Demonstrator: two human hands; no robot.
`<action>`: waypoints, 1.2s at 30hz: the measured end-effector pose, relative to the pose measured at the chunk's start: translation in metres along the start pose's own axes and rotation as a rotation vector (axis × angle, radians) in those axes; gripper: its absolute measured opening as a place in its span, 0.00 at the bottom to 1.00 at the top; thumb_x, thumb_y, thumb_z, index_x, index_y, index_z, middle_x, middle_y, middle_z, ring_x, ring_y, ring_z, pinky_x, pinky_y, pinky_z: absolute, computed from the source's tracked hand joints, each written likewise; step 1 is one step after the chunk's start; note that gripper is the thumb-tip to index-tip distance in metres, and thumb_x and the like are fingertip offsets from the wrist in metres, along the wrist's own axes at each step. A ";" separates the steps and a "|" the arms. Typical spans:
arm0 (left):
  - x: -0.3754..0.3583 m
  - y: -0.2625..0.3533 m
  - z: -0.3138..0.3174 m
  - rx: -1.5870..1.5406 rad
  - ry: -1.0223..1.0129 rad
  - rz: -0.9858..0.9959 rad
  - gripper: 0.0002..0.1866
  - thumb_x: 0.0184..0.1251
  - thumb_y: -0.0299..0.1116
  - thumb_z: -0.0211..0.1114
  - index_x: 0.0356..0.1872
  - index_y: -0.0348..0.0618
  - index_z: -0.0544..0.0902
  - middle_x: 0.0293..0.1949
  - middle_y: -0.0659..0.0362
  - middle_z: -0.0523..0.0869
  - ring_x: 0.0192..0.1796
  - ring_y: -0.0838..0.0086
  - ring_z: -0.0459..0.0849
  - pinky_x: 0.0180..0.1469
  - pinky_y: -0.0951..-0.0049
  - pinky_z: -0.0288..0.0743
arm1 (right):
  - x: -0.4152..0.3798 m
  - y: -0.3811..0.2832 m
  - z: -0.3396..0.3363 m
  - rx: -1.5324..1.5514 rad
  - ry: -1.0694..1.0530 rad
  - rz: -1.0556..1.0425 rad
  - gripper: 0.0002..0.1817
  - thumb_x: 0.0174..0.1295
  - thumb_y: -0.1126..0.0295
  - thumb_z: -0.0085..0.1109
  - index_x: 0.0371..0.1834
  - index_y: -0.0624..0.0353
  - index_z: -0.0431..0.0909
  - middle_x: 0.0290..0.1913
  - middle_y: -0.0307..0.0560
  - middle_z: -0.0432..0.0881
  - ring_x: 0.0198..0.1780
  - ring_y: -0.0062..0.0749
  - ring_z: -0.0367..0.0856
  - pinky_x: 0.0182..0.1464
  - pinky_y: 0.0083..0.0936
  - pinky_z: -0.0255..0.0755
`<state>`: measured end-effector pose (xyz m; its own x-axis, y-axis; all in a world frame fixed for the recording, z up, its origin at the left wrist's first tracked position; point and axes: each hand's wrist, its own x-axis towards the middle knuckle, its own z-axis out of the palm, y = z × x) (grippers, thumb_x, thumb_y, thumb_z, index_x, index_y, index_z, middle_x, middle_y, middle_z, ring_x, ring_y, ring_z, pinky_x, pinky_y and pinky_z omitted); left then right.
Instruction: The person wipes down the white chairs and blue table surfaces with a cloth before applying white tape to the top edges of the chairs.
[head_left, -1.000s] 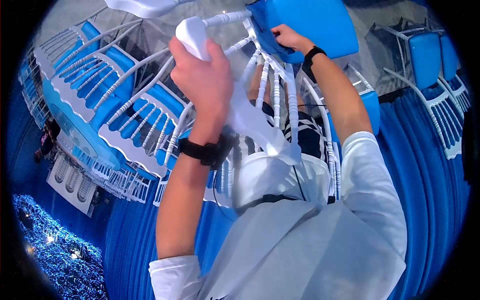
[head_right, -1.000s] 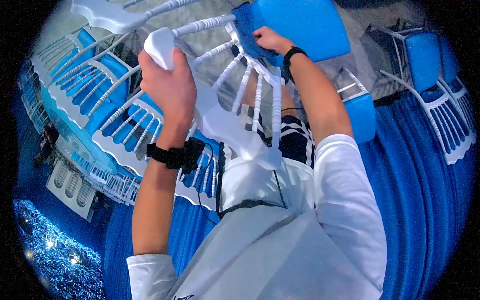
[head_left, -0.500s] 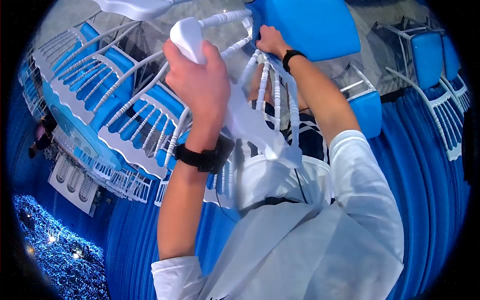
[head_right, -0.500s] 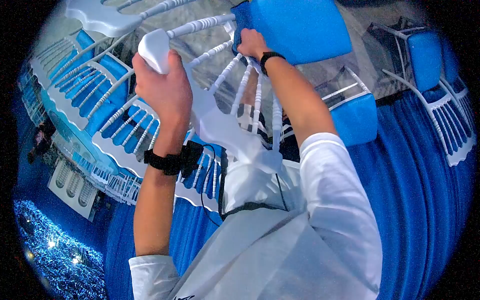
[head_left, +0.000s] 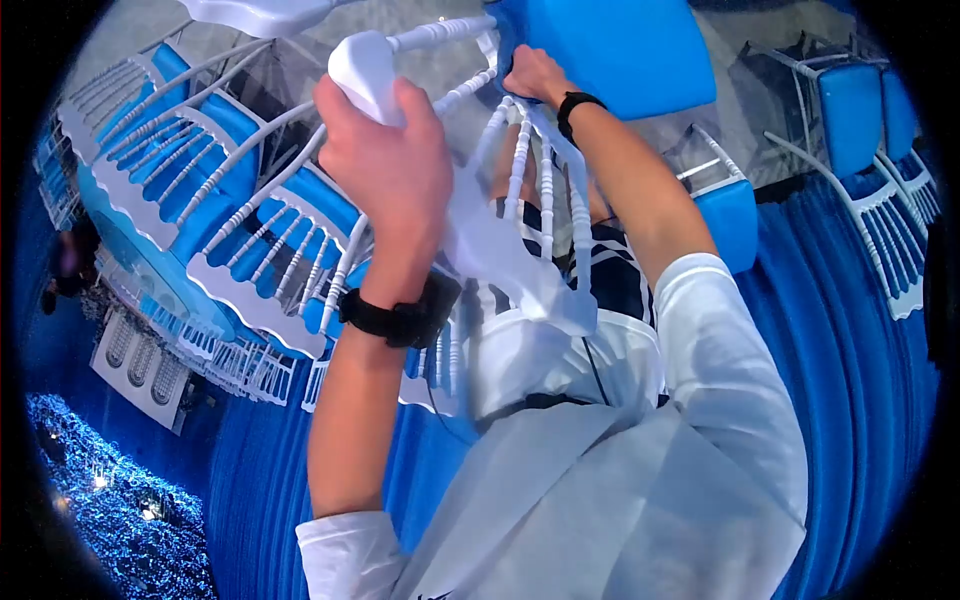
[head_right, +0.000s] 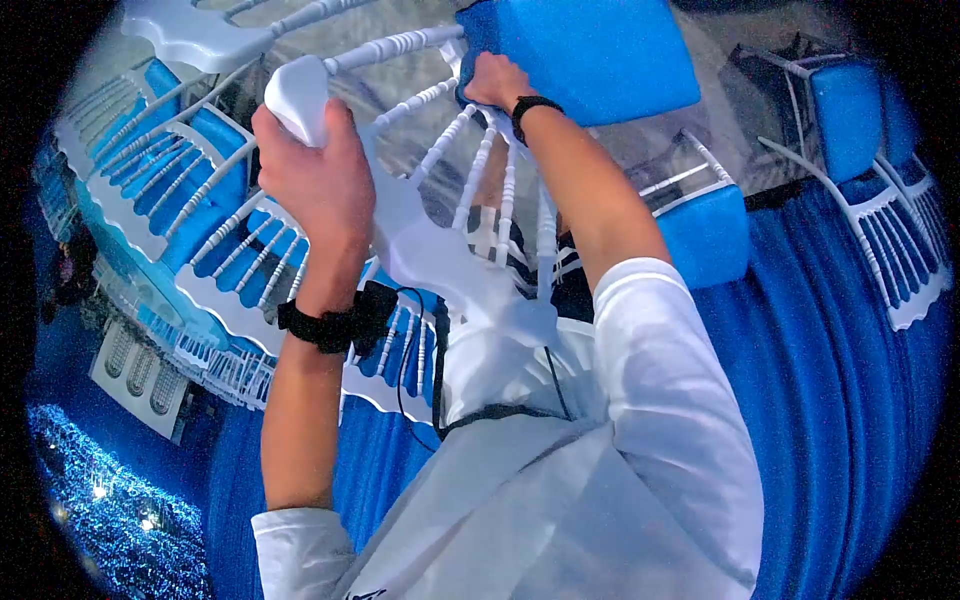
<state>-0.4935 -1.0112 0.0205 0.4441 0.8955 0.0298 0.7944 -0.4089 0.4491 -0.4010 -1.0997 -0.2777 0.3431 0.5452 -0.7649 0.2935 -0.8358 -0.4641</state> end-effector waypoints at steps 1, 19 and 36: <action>0.000 0.000 -0.001 -0.010 -0.010 -0.009 0.22 0.66 0.35 0.69 0.56 0.34 0.75 0.35 0.37 0.90 0.37 0.40 0.91 0.40 0.50 0.84 | 0.003 -0.001 0.004 -0.015 -0.009 -0.025 0.24 0.50 0.64 0.69 0.52 0.64 0.87 0.59 0.71 0.85 0.61 0.67 0.85 0.65 0.52 0.80; 0.001 -0.002 0.000 -0.028 -0.006 -0.007 0.21 0.66 0.36 0.69 0.53 0.34 0.75 0.33 0.38 0.89 0.36 0.41 0.92 0.39 0.51 0.84 | 0.015 0.074 0.037 0.849 -0.200 0.003 0.40 0.57 0.52 0.75 0.68 0.70 0.80 0.67 0.58 0.83 0.65 0.47 0.84 0.68 0.37 0.75; 0.001 -0.007 0.002 -0.047 0.016 0.040 0.22 0.64 0.35 0.69 0.53 0.32 0.75 0.32 0.37 0.89 0.35 0.40 0.91 0.38 0.49 0.83 | 0.029 0.044 0.010 0.075 -0.087 -0.282 0.31 0.60 0.54 0.74 0.57 0.71 0.85 0.56 0.72 0.86 0.60 0.63 0.86 0.61 0.47 0.81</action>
<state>-0.4981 -1.0077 0.0160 0.4684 0.8813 0.0631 0.7556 -0.4366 0.4884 -0.3869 -1.1210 -0.3249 0.1791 0.7513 -0.6352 0.2987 -0.6567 -0.6924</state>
